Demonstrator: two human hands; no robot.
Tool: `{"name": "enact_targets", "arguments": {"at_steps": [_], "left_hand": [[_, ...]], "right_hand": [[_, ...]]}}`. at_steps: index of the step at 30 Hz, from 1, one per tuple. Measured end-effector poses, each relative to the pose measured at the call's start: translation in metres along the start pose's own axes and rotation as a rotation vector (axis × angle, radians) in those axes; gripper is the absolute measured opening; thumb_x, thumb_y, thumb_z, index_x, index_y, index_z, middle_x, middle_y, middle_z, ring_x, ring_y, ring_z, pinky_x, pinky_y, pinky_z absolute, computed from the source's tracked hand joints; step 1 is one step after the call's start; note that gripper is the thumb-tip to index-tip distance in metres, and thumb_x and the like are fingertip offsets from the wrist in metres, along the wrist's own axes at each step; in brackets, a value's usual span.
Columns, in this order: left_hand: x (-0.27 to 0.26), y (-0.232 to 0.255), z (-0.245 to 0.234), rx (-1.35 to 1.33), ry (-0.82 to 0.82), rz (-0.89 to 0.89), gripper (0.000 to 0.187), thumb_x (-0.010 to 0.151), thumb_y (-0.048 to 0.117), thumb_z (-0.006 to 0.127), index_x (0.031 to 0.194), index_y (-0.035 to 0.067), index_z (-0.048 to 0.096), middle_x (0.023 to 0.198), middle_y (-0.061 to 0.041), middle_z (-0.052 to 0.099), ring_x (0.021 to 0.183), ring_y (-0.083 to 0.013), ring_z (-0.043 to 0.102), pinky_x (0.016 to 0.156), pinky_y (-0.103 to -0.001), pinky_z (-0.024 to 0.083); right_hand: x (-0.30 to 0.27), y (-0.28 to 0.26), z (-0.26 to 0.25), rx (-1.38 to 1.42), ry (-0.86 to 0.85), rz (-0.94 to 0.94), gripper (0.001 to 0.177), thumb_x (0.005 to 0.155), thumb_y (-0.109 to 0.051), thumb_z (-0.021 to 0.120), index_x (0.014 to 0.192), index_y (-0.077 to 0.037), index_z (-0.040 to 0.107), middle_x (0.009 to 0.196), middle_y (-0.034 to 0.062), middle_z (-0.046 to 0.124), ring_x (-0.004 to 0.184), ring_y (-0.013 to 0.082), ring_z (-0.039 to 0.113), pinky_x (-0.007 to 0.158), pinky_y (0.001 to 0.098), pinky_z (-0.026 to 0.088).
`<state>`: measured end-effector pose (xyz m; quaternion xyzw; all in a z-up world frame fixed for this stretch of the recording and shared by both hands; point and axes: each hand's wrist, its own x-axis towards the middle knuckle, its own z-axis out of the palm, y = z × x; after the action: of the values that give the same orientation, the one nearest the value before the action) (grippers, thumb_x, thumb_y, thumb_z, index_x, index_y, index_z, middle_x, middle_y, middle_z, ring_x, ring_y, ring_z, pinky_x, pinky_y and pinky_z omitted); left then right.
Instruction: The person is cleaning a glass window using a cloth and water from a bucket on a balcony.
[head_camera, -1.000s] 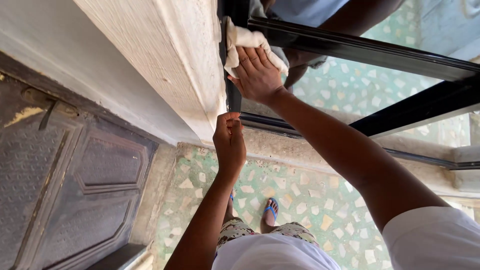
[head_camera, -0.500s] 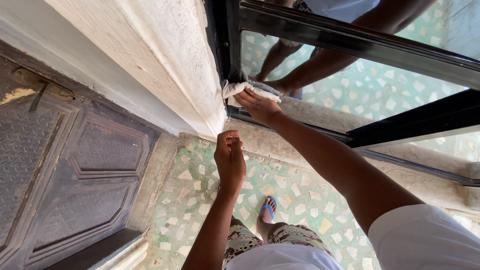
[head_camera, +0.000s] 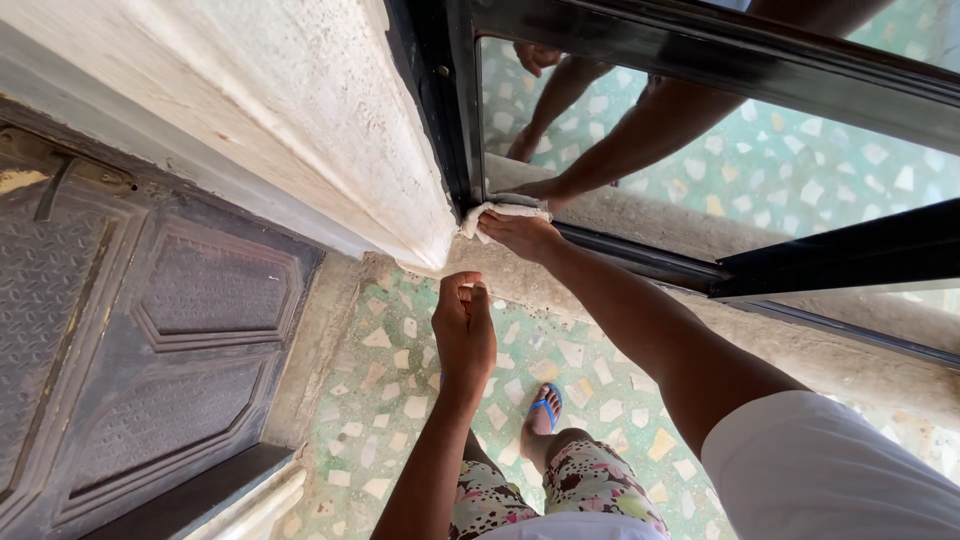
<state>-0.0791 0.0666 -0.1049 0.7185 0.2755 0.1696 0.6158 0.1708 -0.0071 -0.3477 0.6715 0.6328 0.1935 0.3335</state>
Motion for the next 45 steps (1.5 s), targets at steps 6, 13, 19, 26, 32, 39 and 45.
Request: {"name": "enact_targets", "arguments": {"at_steps": [6,13,19,26,32,39,45], "left_hand": [[-0.003,-0.02,0.002,0.112,-0.052,-0.051,0.022,0.099,0.017,0.056,0.114,0.002,0.062,0.085,-0.009,0.066,0.075,-0.0184,0.064,0.071,-0.034,0.051],[-0.003,-0.023,0.011,0.168,-0.139,-0.048,0.022,0.099,0.017,0.055,0.114,0.003,0.063,0.084,-0.009,0.066,0.072,-0.0191,0.063,0.067,-0.035,0.052],[-0.005,-0.022,0.026,0.191,-0.216,-0.043,0.019,0.102,0.017,0.054,0.114,0.004,0.061,0.081,-0.008,0.064,0.069,-0.0172,0.062,0.063,-0.035,0.051],[-0.018,-0.037,0.053,0.183,-0.251,0.043,0.017,0.101,0.015,0.056,0.112,0.003,0.062,0.076,-0.006,0.063,0.065,-0.0167,0.062,0.06,-0.034,0.051],[-0.03,-0.053,0.071,0.198,-0.312,0.079,0.015,0.102,0.013,0.056,0.112,0.004,0.061,0.07,-0.005,0.061,0.06,-0.017,0.06,0.057,-0.034,0.049],[-0.054,-0.028,0.093,0.247,-0.442,0.201,0.015,0.101,0.01,0.056,0.113,0.003,0.06,0.064,-0.007,0.058,0.055,-0.0184,0.058,0.053,-0.036,0.044],[-0.063,-0.027,0.109,0.223,-0.553,0.296,0.014,0.101,0.01,0.056,0.112,0.003,0.059,0.064,-0.005,0.058,0.056,-0.0162,0.059,0.054,-0.035,0.045]], "right_hand": [[-0.009,0.01,-0.019,-0.071,-0.042,-0.103,0.061,0.099,-0.032,0.047,0.156,-0.01,0.043,0.167,0.0016,0.025,0.155,0.0194,0.018,0.128,0.0424,0.002],[-0.084,0.011,0.0,0.149,-0.18,-0.205,0.039,0.096,-0.022,0.053,0.125,-0.003,0.07,0.166,0.0117,0.034,0.155,0.026,0.021,0.125,0.0395,0.009],[-0.169,0.025,-0.018,0.466,-0.357,-0.096,0.043,0.095,-0.01,0.051,0.137,-0.003,0.06,0.162,0.0091,0.039,0.153,0.0243,0.028,0.126,0.0394,0.021],[-0.245,0.026,-0.018,1.006,-0.396,0.339,0.056,0.094,-0.004,0.049,0.149,-0.014,0.047,0.155,0.0068,0.046,0.136,0.0278,0.052,0.111,0.0416,0.044],[-0.292,0.035,-0.048,1.093,-0.661,0.525,0.047,0.107,-0.015,0.041,0.153,-0.023,0.046,0.151,0.003,0.054,0.13,0.0246,0.06,0.107,0.0415,0.05],[-0.338,-0.01,-0.048,0.434,-0.603,0.199,0.028,0.088,-0.019,0.056,0.101,-0.011,0.08,0.149,0.0051,0.054,0.143,0.021,0.045,0.119,0.0319,0.036],[-0.361,-0.058,-0.085,0.408,-0.488,0.835,0.028,0.084,-0.018,0.059,0.098,-0.009,0.082,0.134,0.0123,0.068,0.137,0.0265,0.053,0.112,0.0346,0.037]]}}
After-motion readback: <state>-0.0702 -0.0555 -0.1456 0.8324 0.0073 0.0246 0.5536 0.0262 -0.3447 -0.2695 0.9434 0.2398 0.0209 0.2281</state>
